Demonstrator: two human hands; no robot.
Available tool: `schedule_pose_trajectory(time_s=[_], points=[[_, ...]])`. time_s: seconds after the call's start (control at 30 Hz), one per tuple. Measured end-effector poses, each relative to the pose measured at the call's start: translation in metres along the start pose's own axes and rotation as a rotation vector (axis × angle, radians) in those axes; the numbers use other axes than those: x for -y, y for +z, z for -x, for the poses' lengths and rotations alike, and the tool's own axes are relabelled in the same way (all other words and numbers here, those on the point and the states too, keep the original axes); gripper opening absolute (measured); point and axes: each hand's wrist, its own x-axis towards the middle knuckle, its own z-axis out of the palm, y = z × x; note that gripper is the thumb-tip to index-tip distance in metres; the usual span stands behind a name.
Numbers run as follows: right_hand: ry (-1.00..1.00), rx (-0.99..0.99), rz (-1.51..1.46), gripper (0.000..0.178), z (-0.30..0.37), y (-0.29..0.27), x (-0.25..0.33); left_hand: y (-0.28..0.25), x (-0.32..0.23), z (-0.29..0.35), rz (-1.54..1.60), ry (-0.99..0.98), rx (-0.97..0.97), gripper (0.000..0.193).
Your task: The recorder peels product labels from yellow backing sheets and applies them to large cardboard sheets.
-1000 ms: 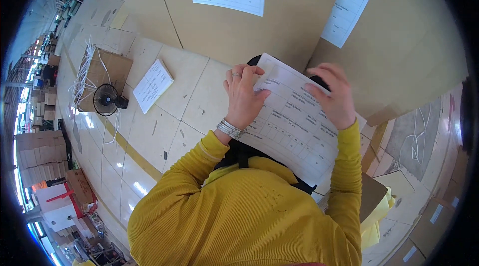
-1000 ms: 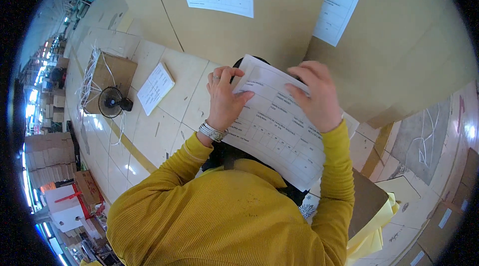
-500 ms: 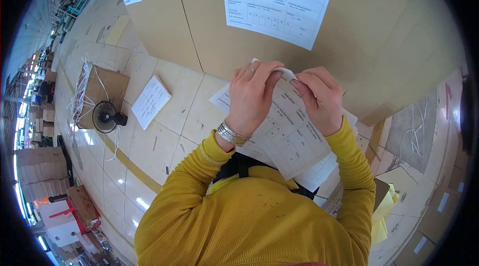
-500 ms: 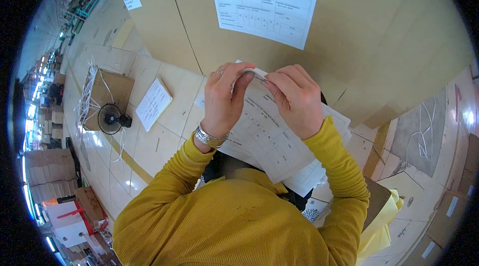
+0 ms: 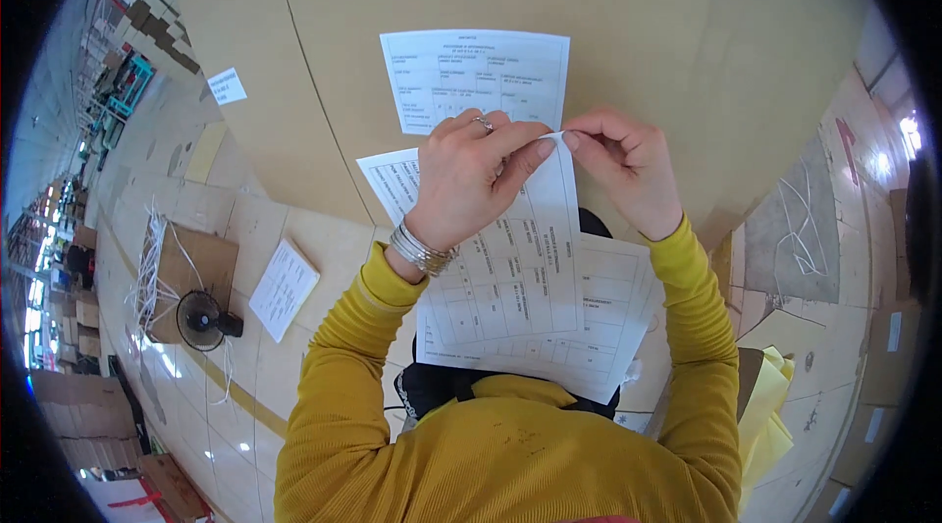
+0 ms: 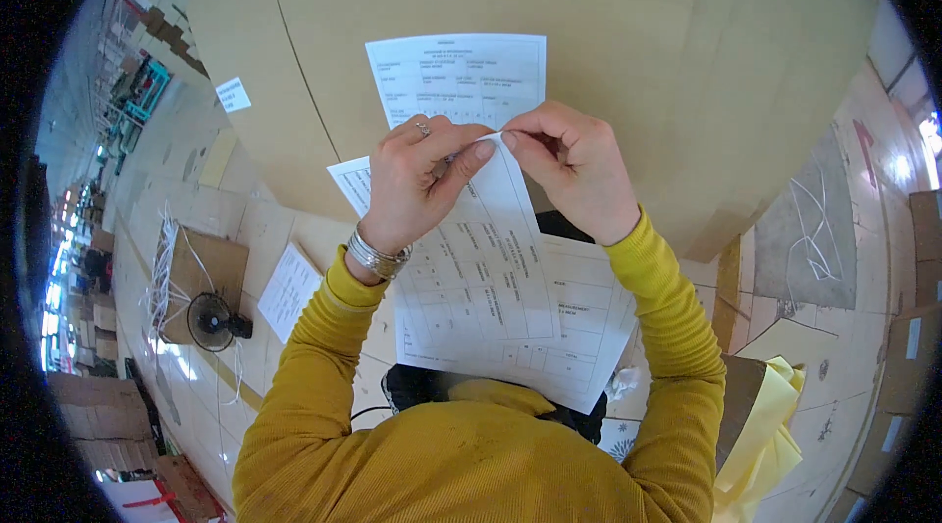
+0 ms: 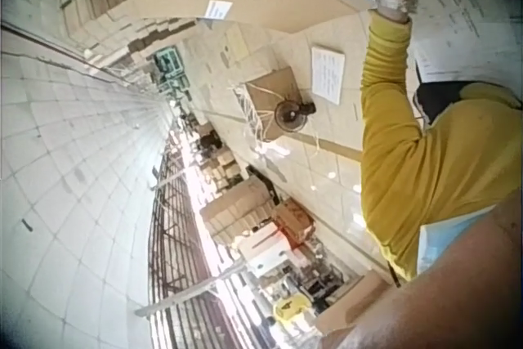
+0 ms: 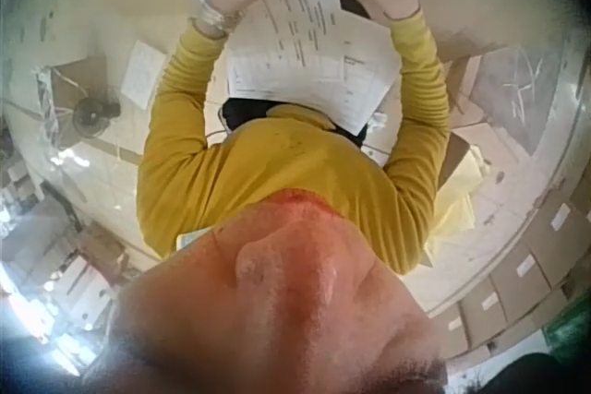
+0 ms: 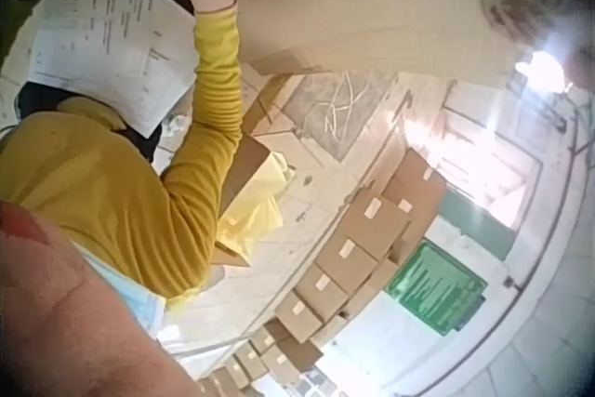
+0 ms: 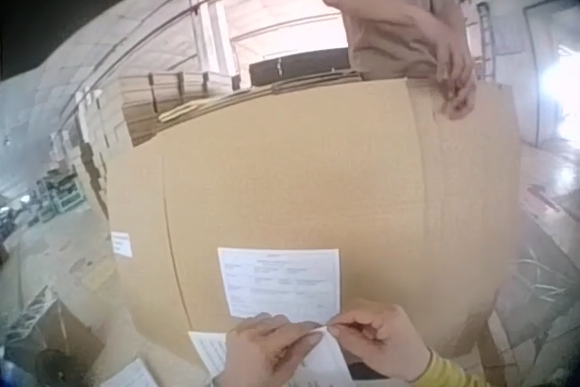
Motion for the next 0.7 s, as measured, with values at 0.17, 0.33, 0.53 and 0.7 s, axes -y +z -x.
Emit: schedule_pose_trajectory(time_s=[0.17, 0.33, 0.53, 0.7], points=[[0.234, 0.077, -0.275, 0.010, 0.005, -0.010, 0.007, 0.002, 0.000, -0.007, 0.218, -0.025, 0.111, 0.010], [0.360, 0.121, -0.552, 0.014, 0.010, -0.011, 0.005, -0.005, -0.002, -0.013, 0.337, -0.042, 0.246, 0.006], [0.402, 0.125, -0.615, 0.015, 0.015, -0.011, 0.004, -0.003, -0.007, -0.010, 0.457, -0.168, 0.285, 0.008], [0.376, 0.090, -0.565, 0.014, 0.019, -0.008, -0.001, 0.001, -0.009, -0.006, 0.444, -0.221, 0.271, 0.011]])
